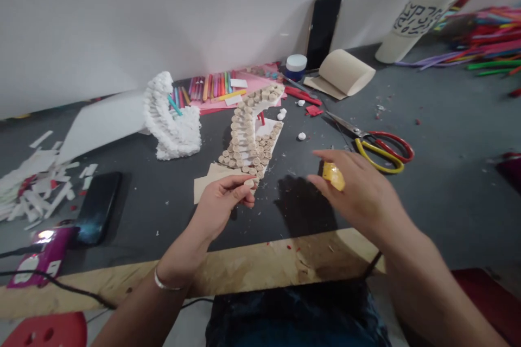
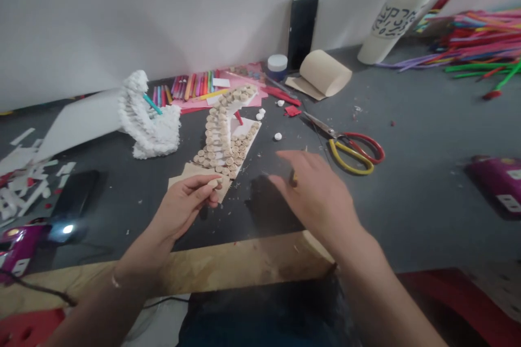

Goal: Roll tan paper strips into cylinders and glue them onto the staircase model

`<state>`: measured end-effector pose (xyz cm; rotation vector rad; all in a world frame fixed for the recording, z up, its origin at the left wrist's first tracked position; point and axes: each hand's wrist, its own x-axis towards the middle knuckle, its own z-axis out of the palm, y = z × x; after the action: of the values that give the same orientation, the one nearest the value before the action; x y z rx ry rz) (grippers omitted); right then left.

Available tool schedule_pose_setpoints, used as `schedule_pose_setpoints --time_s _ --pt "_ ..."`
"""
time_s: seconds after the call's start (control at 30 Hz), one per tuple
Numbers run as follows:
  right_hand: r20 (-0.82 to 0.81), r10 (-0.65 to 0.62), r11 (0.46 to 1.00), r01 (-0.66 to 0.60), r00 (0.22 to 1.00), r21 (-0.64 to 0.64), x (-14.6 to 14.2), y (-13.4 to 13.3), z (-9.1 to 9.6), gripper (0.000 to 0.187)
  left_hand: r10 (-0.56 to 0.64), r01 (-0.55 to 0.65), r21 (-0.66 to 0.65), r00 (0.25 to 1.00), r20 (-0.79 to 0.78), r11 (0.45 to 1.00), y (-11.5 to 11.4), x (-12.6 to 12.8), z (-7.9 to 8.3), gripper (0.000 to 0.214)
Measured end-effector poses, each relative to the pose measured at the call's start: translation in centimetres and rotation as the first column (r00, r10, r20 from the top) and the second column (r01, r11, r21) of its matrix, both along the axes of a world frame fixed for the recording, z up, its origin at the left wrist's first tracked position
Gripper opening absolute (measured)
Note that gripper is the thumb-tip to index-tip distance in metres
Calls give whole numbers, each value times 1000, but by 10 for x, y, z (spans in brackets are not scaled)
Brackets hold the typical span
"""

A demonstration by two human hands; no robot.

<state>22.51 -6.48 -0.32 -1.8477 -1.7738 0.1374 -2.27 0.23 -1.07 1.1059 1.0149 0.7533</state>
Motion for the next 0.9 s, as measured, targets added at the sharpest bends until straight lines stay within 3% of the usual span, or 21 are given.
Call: schedule_pose_setpoints --time_s 0.13,0.33,0.47,0.6,0.77,0.9 --pt "226 14 993 13 974 -117 33 -26 -27 62 40 15 -242 975 221 970 4 -2 2 31" --pt "193 19 996 -3 981 -84 55 -27 -65 61 194 -59 -336 903 384 940 16 -18 7 30" --pt "109 54 999 -53 993 -12 72 -25 -72 54 281 -112 -373 854 439 921 19 -25 10 26" --pt "-23 -19 999 20 1000 37 76 -30 -76 47 287 -86 -417 846 449 905 17 -25 10 28" --pt "151 -16 1000 16 988 1 72 -32 -75 48 259 -42 -421 843 471 906 13 -23 9 31" --pt "182 57 998 -54 982 -23 79 -29 -68 43 245 -32 -414 845 474 910 11 -21 7 31"
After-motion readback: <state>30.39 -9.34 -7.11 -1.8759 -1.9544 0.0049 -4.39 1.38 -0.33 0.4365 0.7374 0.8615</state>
